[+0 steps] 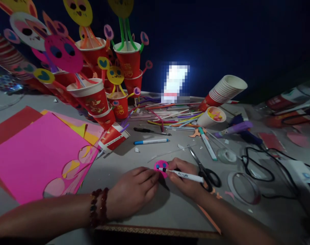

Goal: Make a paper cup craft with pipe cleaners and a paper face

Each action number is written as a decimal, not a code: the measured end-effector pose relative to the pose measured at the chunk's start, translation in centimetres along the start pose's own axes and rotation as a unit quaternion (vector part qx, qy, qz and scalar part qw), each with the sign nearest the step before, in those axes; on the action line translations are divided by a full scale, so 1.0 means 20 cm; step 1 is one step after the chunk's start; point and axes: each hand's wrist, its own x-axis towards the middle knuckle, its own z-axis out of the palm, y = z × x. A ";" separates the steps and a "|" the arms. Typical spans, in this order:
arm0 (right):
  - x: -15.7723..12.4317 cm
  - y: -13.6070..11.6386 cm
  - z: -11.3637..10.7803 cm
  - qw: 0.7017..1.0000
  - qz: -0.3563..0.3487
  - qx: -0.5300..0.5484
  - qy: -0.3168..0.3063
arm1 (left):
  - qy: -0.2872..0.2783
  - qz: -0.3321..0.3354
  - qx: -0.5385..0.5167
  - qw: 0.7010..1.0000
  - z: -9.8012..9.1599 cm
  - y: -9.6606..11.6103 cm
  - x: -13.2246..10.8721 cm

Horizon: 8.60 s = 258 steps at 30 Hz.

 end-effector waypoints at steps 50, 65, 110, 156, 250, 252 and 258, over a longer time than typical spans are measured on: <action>-0.01 0.02 0.01 1.000 0.024 -0.005 0.020 | 0.005 -0.002 0.003 1.000 -0.01 0.00 0.01; -0.02 0.04 0.01 0.999 0.007 0.016 0.047 | 0.010 -0.003 0.003 1.000 -0.02 0.00 0.01; -0.01 0.01 0.01 0.999 0.012 -0.023 0.018 | 0.010 -0.006 0.000 1.000 -0.01 0.00 0.01; -0.03 0.05 0.02 0.997 0.035 0.040 0.055 | 0.009 -0.003 0.003 1.000 0.00 0.00 0.00; -0.03 0.04 -0.05 0.999 0.031 0.003 0.043 | 0.000 -0.005 0.002 1.000 -0.02 0.00 0.00; -0.02 0.03 -0.05 0.999 0.027 0.000 0.042 | -0.003 -0.004 0.002 1.000 -0.02 0.00 0.01; -0.02 0.04 -0.04 0.998 0.027 0.008 0.048 | 0.004 -0.006 0.001 1.000 -0.03 0.00 0.01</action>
